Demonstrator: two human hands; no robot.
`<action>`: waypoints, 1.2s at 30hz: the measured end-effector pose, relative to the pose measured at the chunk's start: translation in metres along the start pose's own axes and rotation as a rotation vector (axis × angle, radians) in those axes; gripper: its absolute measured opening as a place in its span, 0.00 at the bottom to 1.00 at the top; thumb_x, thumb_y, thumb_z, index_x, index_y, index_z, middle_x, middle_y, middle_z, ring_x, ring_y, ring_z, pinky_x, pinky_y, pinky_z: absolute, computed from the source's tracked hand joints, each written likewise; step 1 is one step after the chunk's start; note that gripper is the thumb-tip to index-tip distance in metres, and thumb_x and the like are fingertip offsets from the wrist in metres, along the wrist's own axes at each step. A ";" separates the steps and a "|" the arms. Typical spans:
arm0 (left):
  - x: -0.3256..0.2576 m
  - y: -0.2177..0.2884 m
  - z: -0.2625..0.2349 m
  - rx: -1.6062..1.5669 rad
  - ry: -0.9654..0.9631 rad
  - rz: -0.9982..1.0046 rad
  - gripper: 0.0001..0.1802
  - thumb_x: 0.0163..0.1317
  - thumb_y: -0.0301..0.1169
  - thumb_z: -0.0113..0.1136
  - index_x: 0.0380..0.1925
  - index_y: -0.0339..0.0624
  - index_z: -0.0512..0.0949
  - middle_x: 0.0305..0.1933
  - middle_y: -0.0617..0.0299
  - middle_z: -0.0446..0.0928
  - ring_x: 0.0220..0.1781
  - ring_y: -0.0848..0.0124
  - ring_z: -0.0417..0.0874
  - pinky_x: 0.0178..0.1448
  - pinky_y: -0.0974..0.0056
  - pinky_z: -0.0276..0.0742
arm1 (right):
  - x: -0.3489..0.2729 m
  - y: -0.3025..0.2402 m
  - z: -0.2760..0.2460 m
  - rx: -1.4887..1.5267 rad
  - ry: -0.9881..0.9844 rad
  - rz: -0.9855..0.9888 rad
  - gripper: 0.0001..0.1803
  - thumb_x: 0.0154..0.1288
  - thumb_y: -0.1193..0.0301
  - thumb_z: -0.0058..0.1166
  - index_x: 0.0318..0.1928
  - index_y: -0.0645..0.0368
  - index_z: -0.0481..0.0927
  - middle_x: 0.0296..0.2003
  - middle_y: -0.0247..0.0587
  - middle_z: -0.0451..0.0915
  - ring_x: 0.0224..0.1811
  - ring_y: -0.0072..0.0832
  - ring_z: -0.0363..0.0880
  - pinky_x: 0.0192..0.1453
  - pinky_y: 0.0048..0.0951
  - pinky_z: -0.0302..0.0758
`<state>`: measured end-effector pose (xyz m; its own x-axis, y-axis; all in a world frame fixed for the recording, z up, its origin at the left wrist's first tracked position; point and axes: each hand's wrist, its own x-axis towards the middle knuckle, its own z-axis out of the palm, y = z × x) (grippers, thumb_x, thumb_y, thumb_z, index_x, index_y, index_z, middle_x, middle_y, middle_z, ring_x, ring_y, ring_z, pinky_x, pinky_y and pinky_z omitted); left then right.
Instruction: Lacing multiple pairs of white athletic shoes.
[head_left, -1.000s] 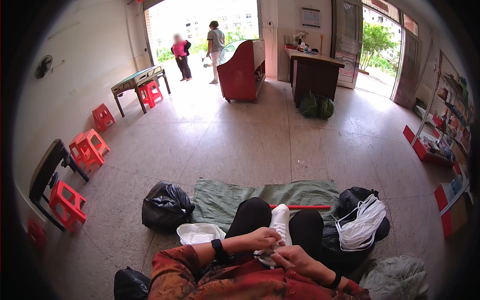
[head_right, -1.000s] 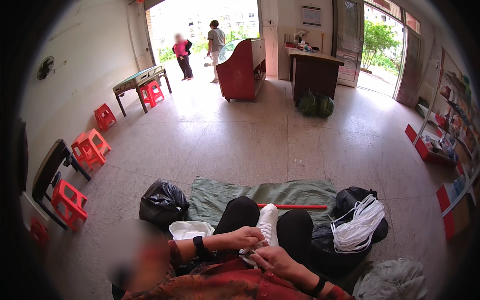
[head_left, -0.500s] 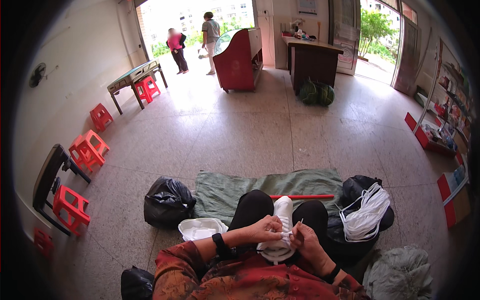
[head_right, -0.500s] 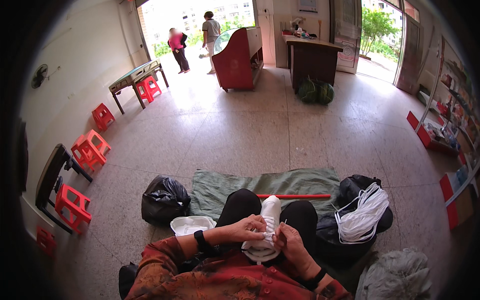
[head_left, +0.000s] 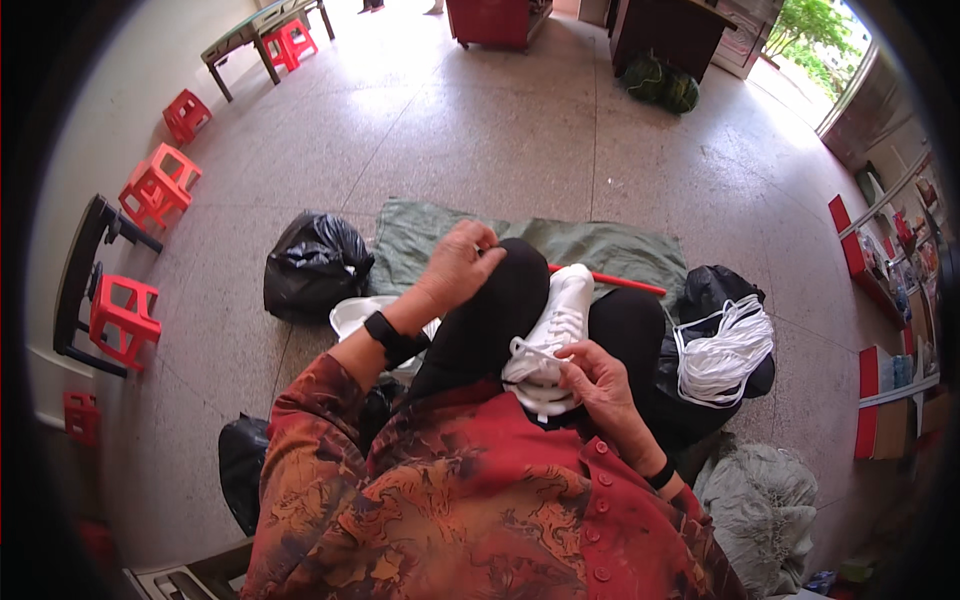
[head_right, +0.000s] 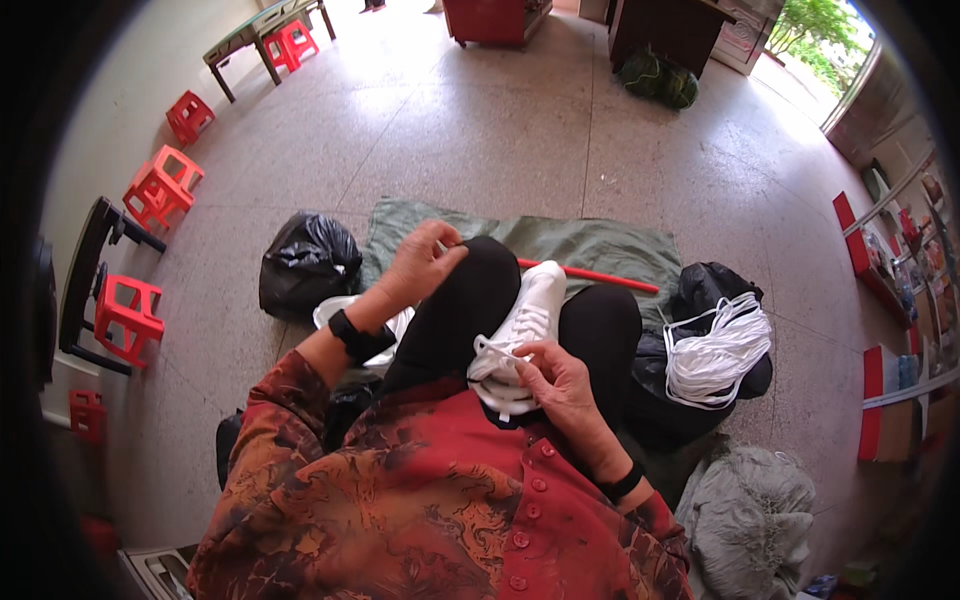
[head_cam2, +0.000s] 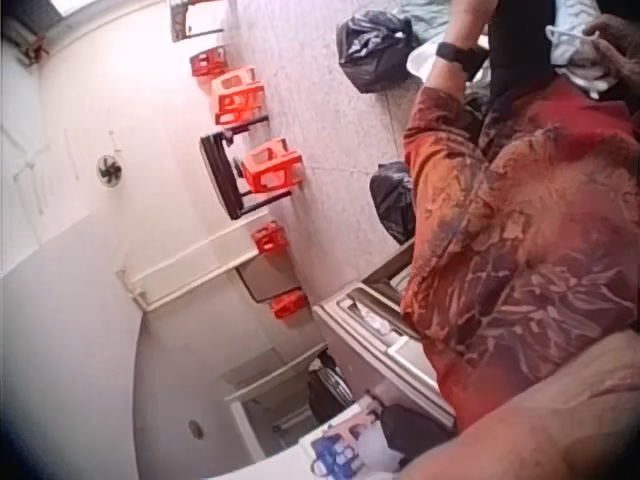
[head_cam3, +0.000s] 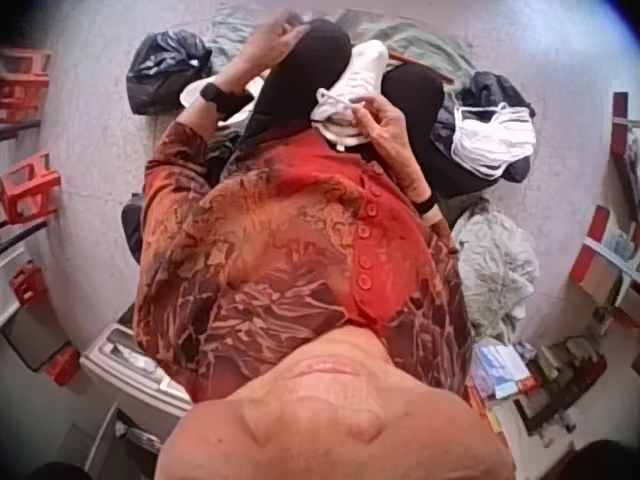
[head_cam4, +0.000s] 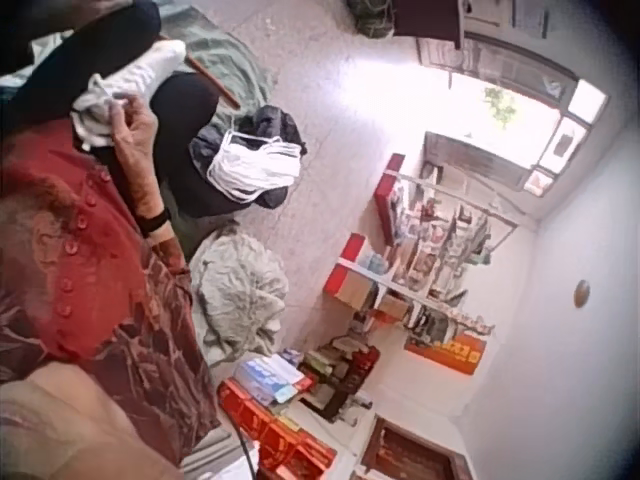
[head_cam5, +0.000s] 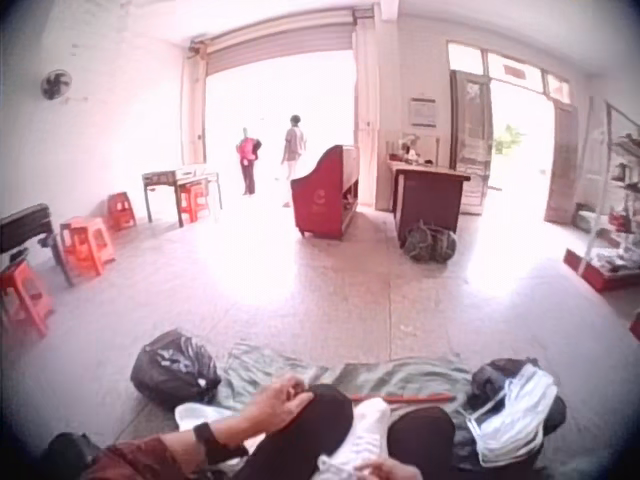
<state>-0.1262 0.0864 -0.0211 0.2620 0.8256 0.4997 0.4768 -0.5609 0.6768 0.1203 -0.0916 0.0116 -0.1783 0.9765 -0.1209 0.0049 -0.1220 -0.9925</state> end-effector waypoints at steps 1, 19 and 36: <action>-0.014 -0.023 -0.026 0.114 0.032 -0.063 0.11 0.57 0.30 0.68 0.37 0.38 0.77 0.35 0.57 0.76 0.29 0.68 0.77 0.35 0.63 0.75 | -0.001 0.002 0.002 -0.011 -0.006 -0.038 0.08 0.71 0.72 0.55 0.48 0.60 0.79 0.26 0.26 0.77 0.27 0.10 0.71 0.31 0.14 0.68; -0.163 -0.095 -0.113 0.293 0.365 -0.820 0.19 0.63 0.38 0.59 0.23 0.29 0.79 0.20 0.44 0.78 0.22 0.59 0.81 0.32 0.56 0.75 | -0.025 0.008 0.021 -0.172 0.011 0.158 0.07 0.71 0.73 0.55 0.38 0.64 0.80 0.22 0.26 0.75 0.23 0.09 0.69 0.26 0.16 0.65; -0.045 0.138 -0.098 -0.088 0.254 -0.026 0.12 0.67 0.25 0.57 0.24 0.38 0.69 0.22 0.66 0.64 0.23 0.78 0.62 0.27 0.68 0.59 | 0.066 -0.025 0.114 -0.749 -0.274 -1.068 0.13 0.55 0.68 0.62 0.37 0.58 0.73 0.30 0.47 0.71 0.35 0.47 0.70 0.47 0.45 0.69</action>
<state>-0.1546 -0.0336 0.1028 0.0267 0.8042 0.5938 0.4028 -0.5523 0.7298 -0.0036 -0.0441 0.0307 -0.6239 0.4530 0.6368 0.2601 0.8888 -0.3774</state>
